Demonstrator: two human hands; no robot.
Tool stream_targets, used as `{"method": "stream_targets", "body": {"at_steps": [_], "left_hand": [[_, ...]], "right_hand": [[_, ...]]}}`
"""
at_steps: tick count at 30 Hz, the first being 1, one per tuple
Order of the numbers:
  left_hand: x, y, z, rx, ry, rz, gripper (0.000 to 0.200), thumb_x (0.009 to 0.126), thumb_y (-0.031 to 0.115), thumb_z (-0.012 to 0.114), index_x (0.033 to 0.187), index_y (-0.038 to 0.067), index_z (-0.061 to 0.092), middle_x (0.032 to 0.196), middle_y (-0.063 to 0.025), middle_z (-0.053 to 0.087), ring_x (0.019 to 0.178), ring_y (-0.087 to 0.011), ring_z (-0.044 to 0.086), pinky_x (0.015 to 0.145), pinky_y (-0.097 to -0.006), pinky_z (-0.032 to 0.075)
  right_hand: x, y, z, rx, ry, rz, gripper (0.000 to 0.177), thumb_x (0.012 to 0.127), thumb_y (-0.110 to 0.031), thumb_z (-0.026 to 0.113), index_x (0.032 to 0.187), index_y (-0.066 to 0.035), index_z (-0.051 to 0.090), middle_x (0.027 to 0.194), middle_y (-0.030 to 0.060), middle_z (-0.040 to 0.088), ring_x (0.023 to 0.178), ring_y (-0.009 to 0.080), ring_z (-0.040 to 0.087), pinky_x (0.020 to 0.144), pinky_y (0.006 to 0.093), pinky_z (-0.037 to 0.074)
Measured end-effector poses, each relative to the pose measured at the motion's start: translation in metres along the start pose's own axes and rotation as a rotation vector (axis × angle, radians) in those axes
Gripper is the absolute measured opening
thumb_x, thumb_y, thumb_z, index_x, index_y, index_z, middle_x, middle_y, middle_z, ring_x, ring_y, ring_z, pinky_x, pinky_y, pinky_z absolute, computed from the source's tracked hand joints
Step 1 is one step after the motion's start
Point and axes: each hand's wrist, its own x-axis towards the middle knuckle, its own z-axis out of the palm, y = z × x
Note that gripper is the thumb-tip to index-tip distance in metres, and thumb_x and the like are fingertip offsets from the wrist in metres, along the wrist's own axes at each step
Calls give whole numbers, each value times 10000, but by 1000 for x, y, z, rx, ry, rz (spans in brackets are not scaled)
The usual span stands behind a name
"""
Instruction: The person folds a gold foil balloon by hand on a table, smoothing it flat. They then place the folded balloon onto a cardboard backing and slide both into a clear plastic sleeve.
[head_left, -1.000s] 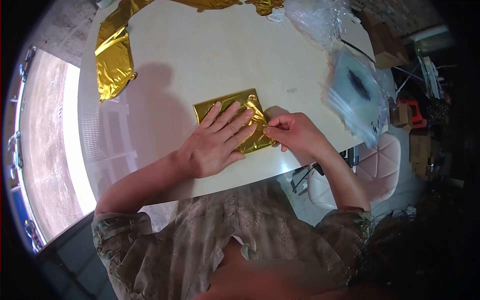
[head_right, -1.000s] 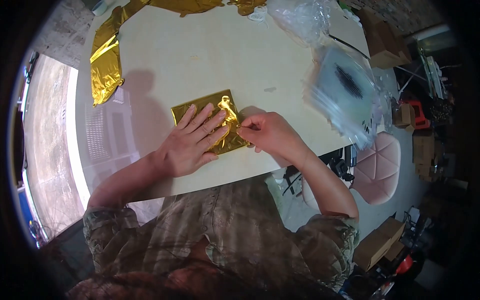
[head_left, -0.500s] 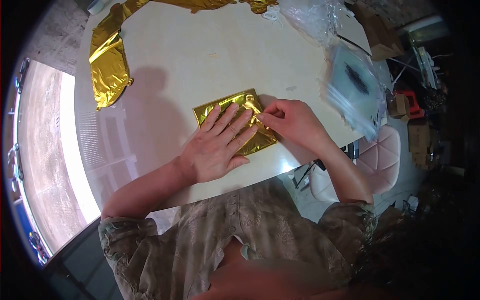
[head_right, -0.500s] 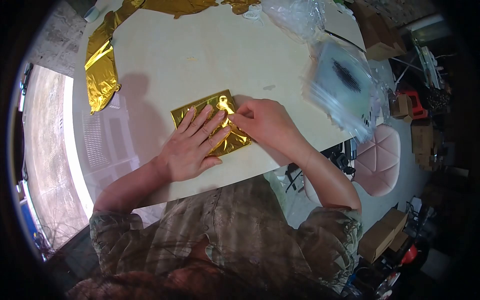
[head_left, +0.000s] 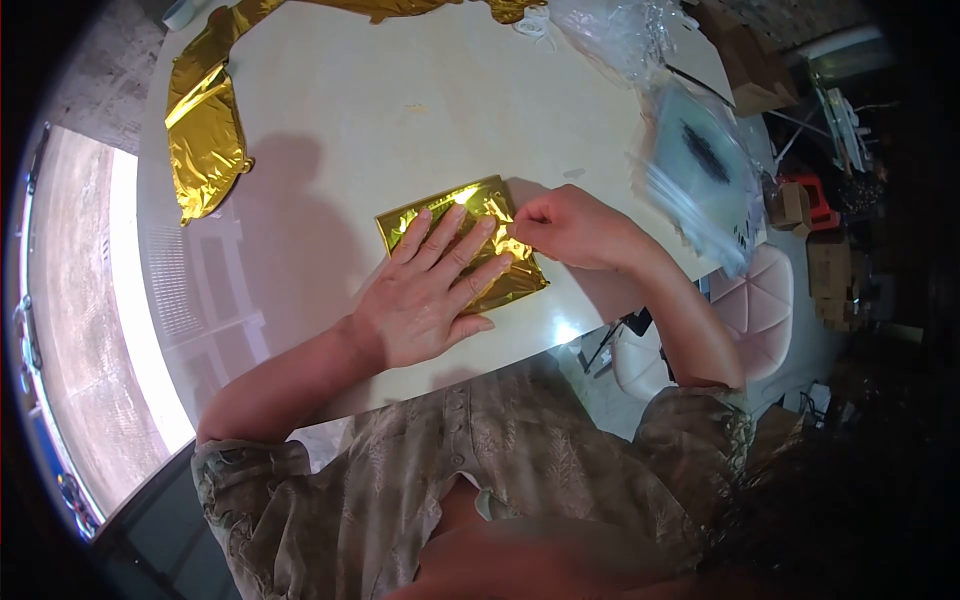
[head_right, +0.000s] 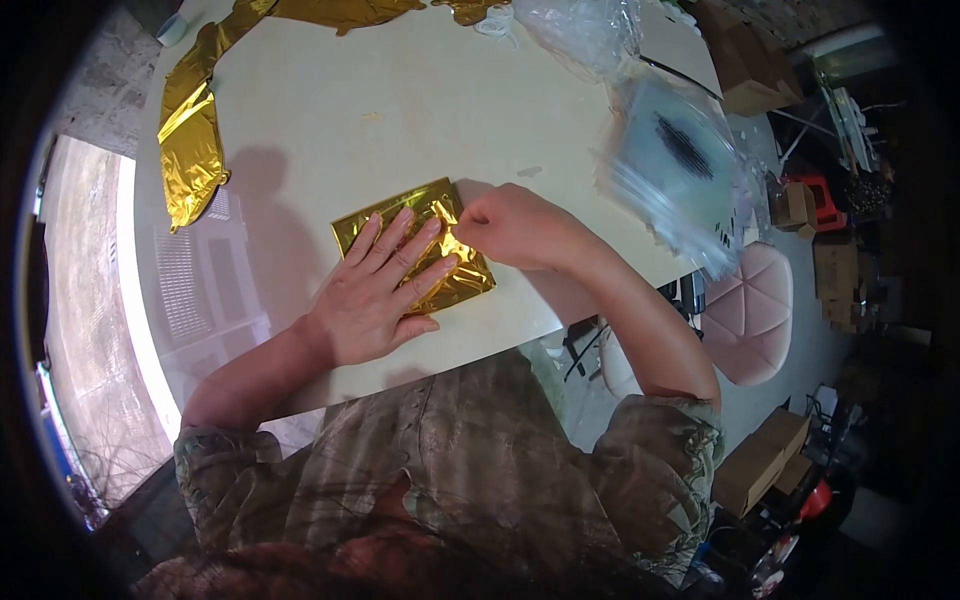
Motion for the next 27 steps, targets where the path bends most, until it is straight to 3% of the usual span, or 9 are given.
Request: {"method": "stream_targets", "body": {"at_steps": [5, 7, 8, 10, 12, 13, 19, 22, 27], "left_hand": [[1, 0, 0, -3, -11, -11, 783, 872, 488, 660, 1534, 190, 367, 1628, -149, 232, 1506, -393, 181, 1221, -564, 116], [1, 0, 1, 14, -6, -16, 789, 866, 498, 662, 1527, 177, 377, 1628, -148, 232, 1507, -390, 179, 1221, -563, 117], [1, 0, 1, 13, 3, -20, 789, 866, 498, 662, 1527, 177, 377, 1628, -148, 232, 1507, -390, 179, 1221, -563, 117], [2, 1, -1, 20, 8, -26, 735, 864, 515, 648, 1479, 158, 461, 1587, -135, 323, 1500, -372, 203, 1233, -543, 97], [2, 0, -1, 21, 26, -30, 737, 854, 517, 655, 1464, 142, 479, 1585, -137, 328, 1498, -370, 212, 1234, -538, 100], [2, 0, 0, 20, 25, -24, 740, 844, 519, 662, 1449, 127, 497, 1582, -139, 333, 1496, -368, 220, 1235, -533, 102], [1, -1, 0, -55, 64, -8, 892, 746, 429, 777, 1492, 92, 423, 1595, -169, 310, 1493, -404, 227, 1220, -551, 143], [2, 1, -3, -41, 100, -23, 820, 759, 444, 759, 1431, 47, 506, 1536, -172, 409, 1463, -388, 304, 1213, -529, 187], [2, 1, -4, -35, 107, 0, 833, 752, 451, 760, 1423, 27, 507, 1523, -191, 419, 1457, -396, 314, 1208, -537, 199]], "right_hand": [[-24, -14, 4, -223, 127, 33, 207, 929, -258, 659, 1007, -73, 706, 780, 112, 668, 687, 224, 641, 652, 338, 496], [-44, -6, 21, -280, 538, -251, 194, 884, -230, 711, 1010, -83, 724, 917, 81, 720, 781, 257, 693, 691, 399, 529], [-46, 6, 32, -290, 536, -255, 194, 884, -230, 711, 1010, -83, 724, 917, 81, 720, 781, 257, 693, 691, 399, 529], [-48, 33, 52, -416, 744, -885, 333, 846, -232, 751, 1144, -93, 700, 1190, 73, 696, 1036, 271, 687, 888, 444, 532], [-62, 28, 64, -700, 545, -825, 536, 840, -272, 758, 1315, -75, 605, 1428, 94, 557, 1316, 289, 536, 1101, 469, 409], [-62, 40, 76, -720, 495, -808, 662, 855, -313, 740, 1420, -57, 507, 1537, 154, 423, 1453, 309, 361, 1202, 475, 252], [-63, 48, 83, -566, 414, -636, 697, 907, -367, 670, 1464, -16, 440, 1570, 184, 354, 1472, 363, 304, 1209, 499, 209], [-62, 46, 81, -550, 391, -624, 703, 913, -369, 667, 1470, -13, 428, 1570, 188, 352, 1472, 369, 299, 1207, 514, 209], [-62, 45, 81, -546, 391, -630, 694, 916, -370, 666, 1465, -13, 435, 1562, 186, 365, 1468, 373, 305, 1204, 539, 202]]}}
